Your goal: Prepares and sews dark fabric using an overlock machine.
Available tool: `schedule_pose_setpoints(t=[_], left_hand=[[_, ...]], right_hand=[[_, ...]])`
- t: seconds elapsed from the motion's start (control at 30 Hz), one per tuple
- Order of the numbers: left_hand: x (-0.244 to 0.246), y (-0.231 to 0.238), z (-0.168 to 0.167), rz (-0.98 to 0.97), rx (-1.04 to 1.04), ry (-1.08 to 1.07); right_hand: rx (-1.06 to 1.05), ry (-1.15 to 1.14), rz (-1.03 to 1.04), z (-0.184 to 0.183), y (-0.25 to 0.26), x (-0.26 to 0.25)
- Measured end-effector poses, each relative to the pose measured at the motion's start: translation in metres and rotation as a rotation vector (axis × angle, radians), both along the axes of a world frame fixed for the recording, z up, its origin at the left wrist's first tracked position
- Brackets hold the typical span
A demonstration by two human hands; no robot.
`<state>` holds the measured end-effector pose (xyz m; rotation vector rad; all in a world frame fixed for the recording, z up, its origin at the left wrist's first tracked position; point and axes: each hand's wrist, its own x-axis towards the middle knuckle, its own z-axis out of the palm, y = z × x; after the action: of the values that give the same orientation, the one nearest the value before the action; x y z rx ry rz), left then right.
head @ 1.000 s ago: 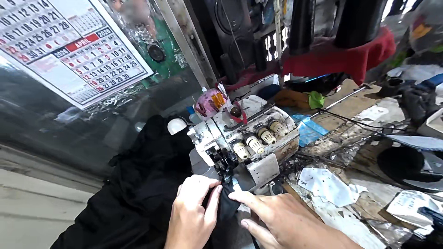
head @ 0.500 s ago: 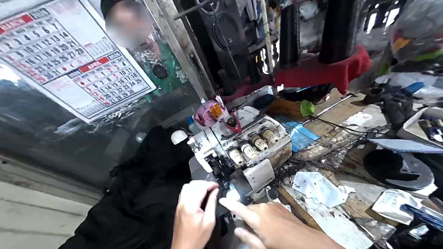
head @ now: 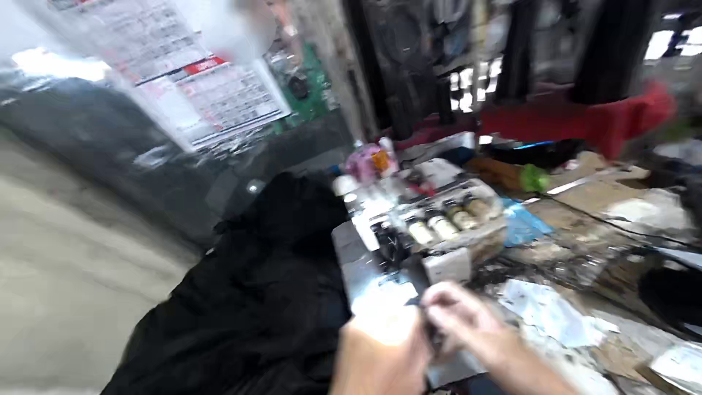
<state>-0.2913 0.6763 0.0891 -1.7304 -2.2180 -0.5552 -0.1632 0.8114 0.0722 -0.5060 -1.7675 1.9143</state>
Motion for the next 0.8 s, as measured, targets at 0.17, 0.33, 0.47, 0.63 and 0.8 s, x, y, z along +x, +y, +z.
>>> schedule_pose_setpoints(t=[0.17,0.33,0.47,0.63,0.8], left_hand=[[-0.001,0.004,0.011,-0.13,-0.01,-0.159],[-0.018,-0.072,0.006,-0.119,0.039,-0.382],[-0.049,-0.147,0.02,0.062,0.127,-0.336],[-0.093,-0.208,0.044,0.407,0.492,-0.345],[-0.086,-0.143,0.013,0.259,0.36,-0.365]], right_hand=[[0.14,0.193,-0.159,-0.026,0.037,0.0],[0.252,0.138,0.023,-0.015,0.014,0.024],[0.337,0.135,0.115,-0.006,0.017,0.03],[0.438,0.023,0.121,0.012,0.014,0.041],[0.502,0.079,0.206,0.019,-0.002,0.032]])
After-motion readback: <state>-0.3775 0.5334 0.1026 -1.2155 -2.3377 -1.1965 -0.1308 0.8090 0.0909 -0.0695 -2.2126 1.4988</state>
